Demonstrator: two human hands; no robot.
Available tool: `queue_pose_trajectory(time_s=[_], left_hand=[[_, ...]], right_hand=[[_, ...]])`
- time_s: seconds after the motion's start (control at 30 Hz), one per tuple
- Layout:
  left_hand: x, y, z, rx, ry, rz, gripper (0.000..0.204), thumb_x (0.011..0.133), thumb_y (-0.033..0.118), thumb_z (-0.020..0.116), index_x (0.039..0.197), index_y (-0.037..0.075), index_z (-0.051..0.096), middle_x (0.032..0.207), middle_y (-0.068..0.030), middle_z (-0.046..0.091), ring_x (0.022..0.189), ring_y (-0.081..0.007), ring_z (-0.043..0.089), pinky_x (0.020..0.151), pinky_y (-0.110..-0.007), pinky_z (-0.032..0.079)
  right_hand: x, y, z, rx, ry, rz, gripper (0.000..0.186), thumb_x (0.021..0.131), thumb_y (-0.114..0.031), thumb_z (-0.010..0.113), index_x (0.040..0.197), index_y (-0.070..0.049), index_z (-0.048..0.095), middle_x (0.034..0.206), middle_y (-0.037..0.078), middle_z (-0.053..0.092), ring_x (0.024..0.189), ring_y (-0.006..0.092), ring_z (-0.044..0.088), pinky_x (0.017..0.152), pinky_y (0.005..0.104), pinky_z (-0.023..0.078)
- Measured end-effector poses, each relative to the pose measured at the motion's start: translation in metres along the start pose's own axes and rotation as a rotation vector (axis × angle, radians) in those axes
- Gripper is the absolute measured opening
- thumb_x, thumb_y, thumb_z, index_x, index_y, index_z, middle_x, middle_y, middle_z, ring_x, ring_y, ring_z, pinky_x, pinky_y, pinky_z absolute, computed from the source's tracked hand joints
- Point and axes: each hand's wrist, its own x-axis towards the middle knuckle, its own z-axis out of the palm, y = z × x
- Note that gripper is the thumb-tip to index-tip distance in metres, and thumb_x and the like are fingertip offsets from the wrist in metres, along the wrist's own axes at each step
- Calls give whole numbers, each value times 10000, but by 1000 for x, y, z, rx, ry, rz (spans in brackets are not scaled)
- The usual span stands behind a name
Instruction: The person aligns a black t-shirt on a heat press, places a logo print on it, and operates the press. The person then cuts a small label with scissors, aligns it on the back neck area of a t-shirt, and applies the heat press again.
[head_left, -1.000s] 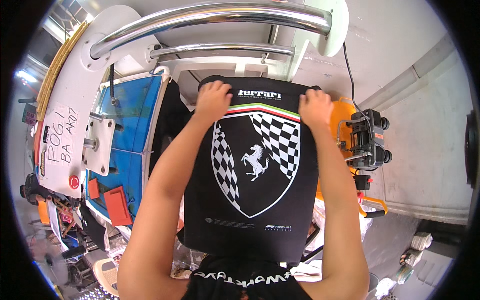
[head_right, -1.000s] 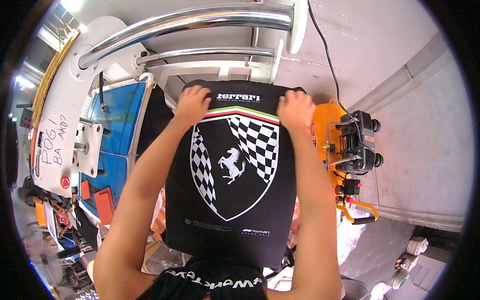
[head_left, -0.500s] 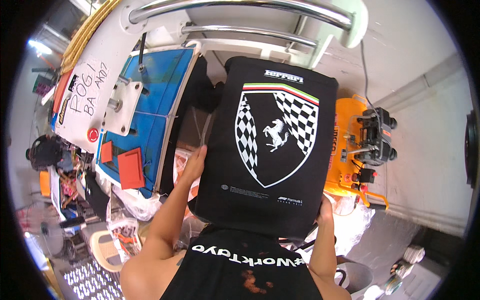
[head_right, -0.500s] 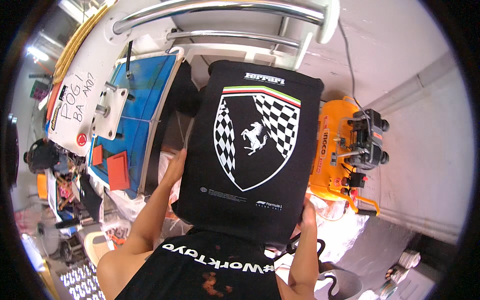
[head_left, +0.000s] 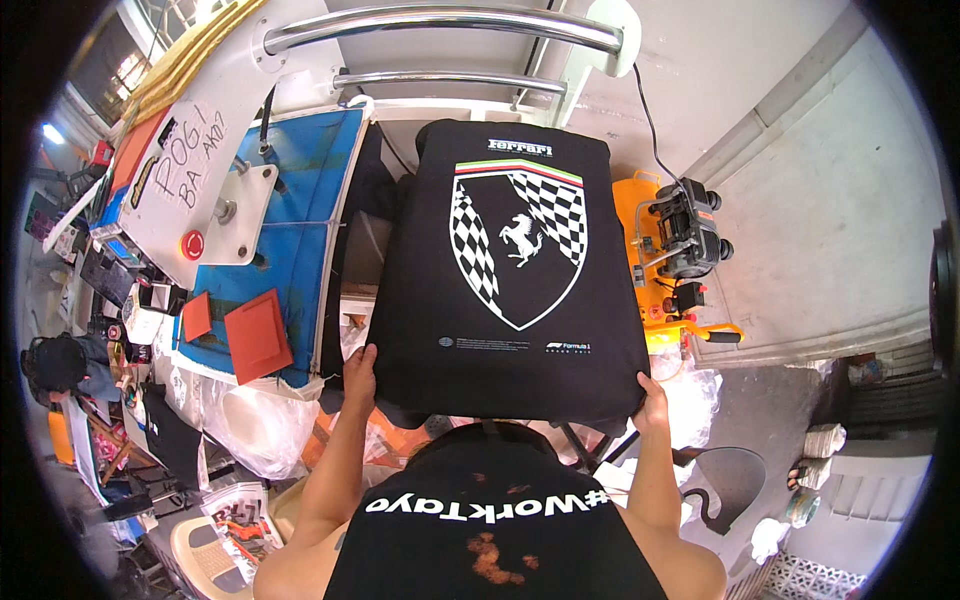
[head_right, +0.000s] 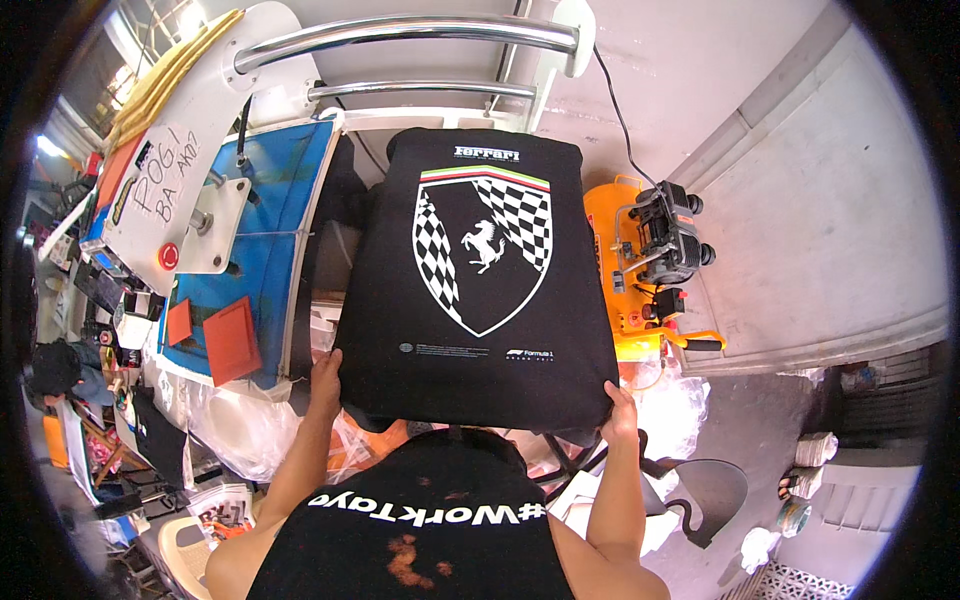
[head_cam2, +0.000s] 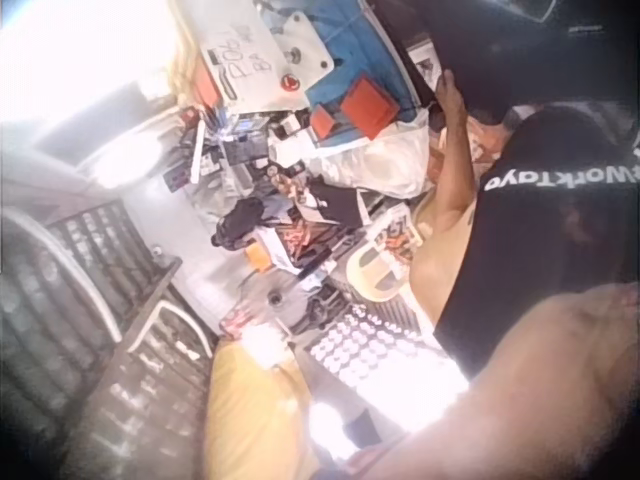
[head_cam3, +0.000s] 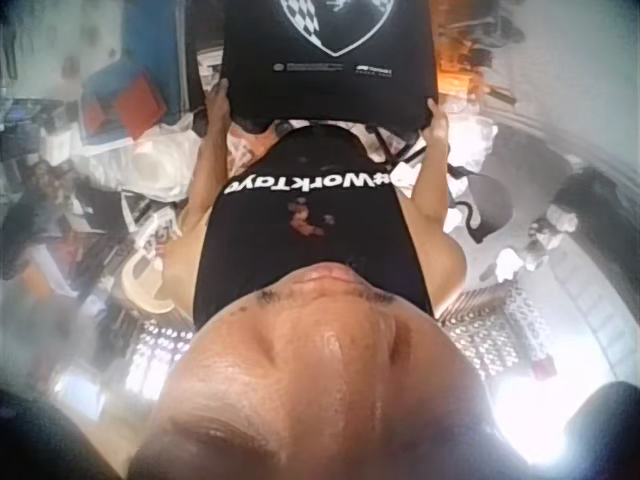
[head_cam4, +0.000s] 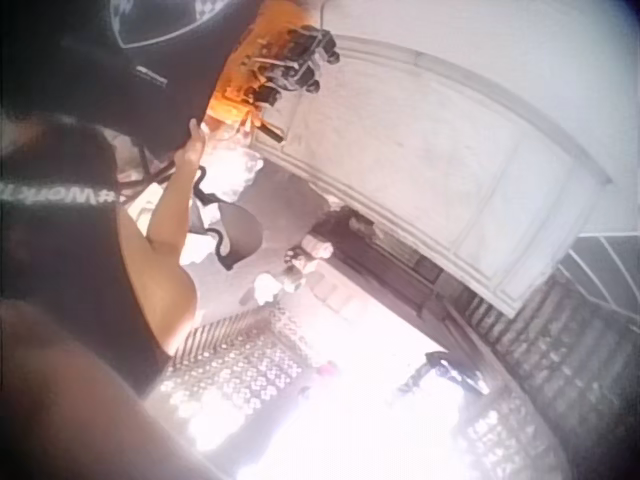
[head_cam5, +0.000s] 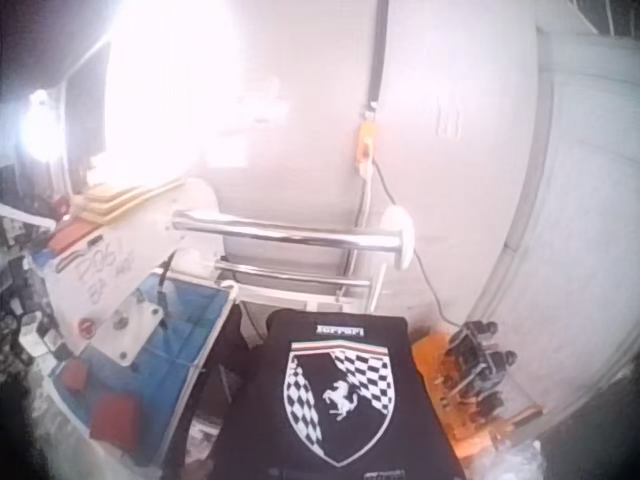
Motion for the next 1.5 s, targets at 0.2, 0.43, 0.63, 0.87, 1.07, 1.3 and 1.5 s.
queue_pose_trajectory(time_s=[0.2, 0.43, 0.63, 0.87, 1.07, 1.3, 1.5], left_hand=[[-4, -14, 9, 417, 5, 46, 298, 978, 255, 598, 951, -34, 667, 824, -72, 655, 755, -134, 575, 716, -301, 461], [-20, -28, -1, 647, 48, 75, 341, 965, 283, 615, 863, -41, 638, 701, -111, 609, 652, -174, 560, 633, -332, 451], [-13, -85, -15, 448, 81, 72, 292, 977, 252, 586, 904, -22, 658, 755, -74, 648, 717, -113, 571, 665, -299, 472], [-33, -87, -11, 489, 129, -46, 344, 985, 274, 581, 928, -54, 670, 797, -76, 676, 736, -118, 595, 681, -292, 480], [-22, -98, -16, 444, 109, -110, 462, 992, 391, 566, 994, -55, 685, 890, -96, 712, 803, -150, 640, 734, -302, 494], [-51, -71, -29, 106, -68, -255, 518, 998, 414, 564, 1172, -65, 656, 1047, -93, 718, 898, -139, 665, 822, -282, 516], [-72, -33, -41, 692, 0, 291, 222, 878, 125, 667, 1069, 14, 688, 926, -126, 701, 846, -248, 675, 792, -308, 524]], right_hand=[[48, 4, -18, -1047, 481, -181, 290, 908, -226, 666, 1080, 7, 675, 1124, 172, 680, 1047, 300, 633, 904, 441, 488], [156, -45, 239, -1393, 8, -1295, 322, 875, -266, 663, 1080, -19, 681, 1231, 173, 623, 1176, 357, 561, 1022, 468, 420], [286, -72, 372, -1788, -26, -983, 623, 992, -475, 442, 1481, -91, 408, 1562, 121, 341, 1457, 355, 261, 1171, 623, 168], [274, -100, 406, -1872, -47, -745, 545, 980, -481, 478, 1432, -177, 495, 1425, 85, 462, 1351, 316, 399, 1148, 597, 242], [271, -94, 382, -1877, -58, -650, 664, 977, -569, 405, 1559, -275, 285, 1645, 89, 160, 1518, 340, 97, 1173, 649, 58], [181, -71, 229, -1858, 154, -746, 653, 968, -580, 433, 1525, -248, 361, 1612, 161, 229, 1490, 413, 151, 1177, 615, 119], [65, 28, 126, -1626, 284, -1019, 594, 973, -457, 519, 1491, -183, 419, 1585, 179, 278, 1463, 435, 216, 1180, 596, 141]])
